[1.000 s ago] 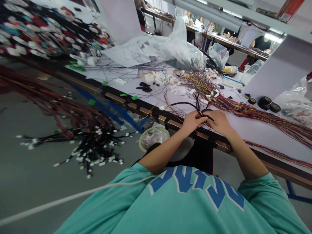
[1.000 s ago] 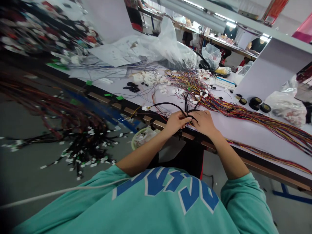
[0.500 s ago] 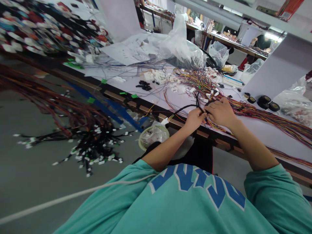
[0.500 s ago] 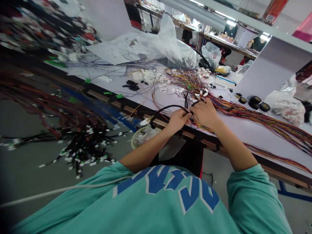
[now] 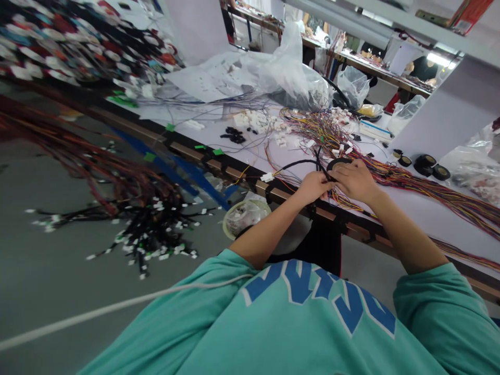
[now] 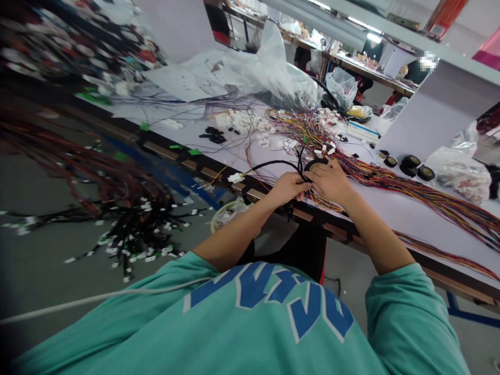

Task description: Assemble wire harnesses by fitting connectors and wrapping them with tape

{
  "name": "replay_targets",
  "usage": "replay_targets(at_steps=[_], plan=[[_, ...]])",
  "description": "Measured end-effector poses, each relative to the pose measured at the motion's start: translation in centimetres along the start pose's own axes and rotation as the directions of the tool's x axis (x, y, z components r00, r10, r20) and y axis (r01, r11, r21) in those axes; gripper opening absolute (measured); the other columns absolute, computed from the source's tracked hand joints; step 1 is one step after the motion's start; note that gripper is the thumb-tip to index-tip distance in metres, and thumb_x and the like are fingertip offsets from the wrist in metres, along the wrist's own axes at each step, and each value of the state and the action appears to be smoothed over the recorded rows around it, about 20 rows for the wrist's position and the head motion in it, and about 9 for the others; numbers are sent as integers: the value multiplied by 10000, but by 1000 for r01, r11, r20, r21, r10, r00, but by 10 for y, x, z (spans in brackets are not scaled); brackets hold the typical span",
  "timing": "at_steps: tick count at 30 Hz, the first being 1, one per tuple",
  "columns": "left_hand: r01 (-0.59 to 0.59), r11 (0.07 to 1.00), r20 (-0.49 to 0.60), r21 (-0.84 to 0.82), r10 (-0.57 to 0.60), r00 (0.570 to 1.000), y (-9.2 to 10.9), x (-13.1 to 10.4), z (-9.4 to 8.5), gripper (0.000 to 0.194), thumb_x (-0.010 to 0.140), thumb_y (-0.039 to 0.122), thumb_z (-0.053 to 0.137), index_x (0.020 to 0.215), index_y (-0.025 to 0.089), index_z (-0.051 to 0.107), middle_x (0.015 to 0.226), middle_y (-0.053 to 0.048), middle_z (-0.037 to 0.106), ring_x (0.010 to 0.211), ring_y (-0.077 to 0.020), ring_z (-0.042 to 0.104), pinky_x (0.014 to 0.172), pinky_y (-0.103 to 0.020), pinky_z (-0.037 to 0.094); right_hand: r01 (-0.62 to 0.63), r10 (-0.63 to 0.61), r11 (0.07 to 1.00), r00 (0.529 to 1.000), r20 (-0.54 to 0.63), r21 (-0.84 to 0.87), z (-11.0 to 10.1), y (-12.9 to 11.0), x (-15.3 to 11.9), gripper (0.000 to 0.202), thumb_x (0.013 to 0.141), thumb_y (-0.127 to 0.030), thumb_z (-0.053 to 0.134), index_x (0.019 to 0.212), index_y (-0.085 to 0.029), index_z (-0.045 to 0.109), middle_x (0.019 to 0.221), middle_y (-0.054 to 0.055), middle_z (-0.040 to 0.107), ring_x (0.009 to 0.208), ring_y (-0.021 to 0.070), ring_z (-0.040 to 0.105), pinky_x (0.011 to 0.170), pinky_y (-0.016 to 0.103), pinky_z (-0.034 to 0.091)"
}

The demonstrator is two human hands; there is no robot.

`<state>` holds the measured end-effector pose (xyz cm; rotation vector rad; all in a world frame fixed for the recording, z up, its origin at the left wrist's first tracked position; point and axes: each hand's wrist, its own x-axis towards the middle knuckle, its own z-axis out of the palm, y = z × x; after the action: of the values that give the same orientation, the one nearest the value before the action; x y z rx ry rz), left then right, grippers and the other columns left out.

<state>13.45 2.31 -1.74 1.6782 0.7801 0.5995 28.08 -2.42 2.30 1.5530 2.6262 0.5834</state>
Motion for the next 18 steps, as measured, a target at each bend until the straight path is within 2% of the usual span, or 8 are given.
replay_targets(at_steps=[3, 7, 12, 18], plan=[[15, 999, 0, 37, -15, 1000, -1, 1, 2, 283, 740, 152, 513, 467, 148, 441, 337, 59, 459, 305, -61, 431, 382, -170, 342, 0, 0, 1000, 1000, -4, -9, -2, -2, 0, 345, 865, -241, 384, 1119, -149, 599, 1043, 109, 665, 953, 233, 519, 749, 377, 204], [22, 1000, -53, -16, -22, 998, -5, 1, 7, 249, 733, 144, 483, 490, 161, 432, 325, 66, 440, 290, -66, 409, 370, -179, 332, -9, 9, 1000, 1000, -13, -24, -2, -5, 5, 355, 873, -236, 349, 1093, -153, 615, 974, 106, 678, 930, 240, 512, 728, 382, 208], [62, 997, -110, -41, -66, 992, -16, 5, 8, 229, 724, 182, 480, 504, 177, 416, 316, 63, 410, 287, -79, 386, 362, -195, 307, -41, 41, 999, 998, 45, -6, 5, -7, 17, 359, 850, -217, 367, 1093, -151, 622, 959, 108, 678, 919, 254, 517, 722, 389, 225], [42, 999, -109, 0, -41, 993, -20, 13, 4, 234, 728, 220, 493, 508, 168, 432, 321, 66, 410, 292, -67, 373, 381, -185, 298, -144, 137, 988, 984, 115, 48, 8, -6, 28, 371, 785, -190, 421, 1089, -203, 634, 1027, 81, 674, 953, 257, 541, 751, 409, 240]])
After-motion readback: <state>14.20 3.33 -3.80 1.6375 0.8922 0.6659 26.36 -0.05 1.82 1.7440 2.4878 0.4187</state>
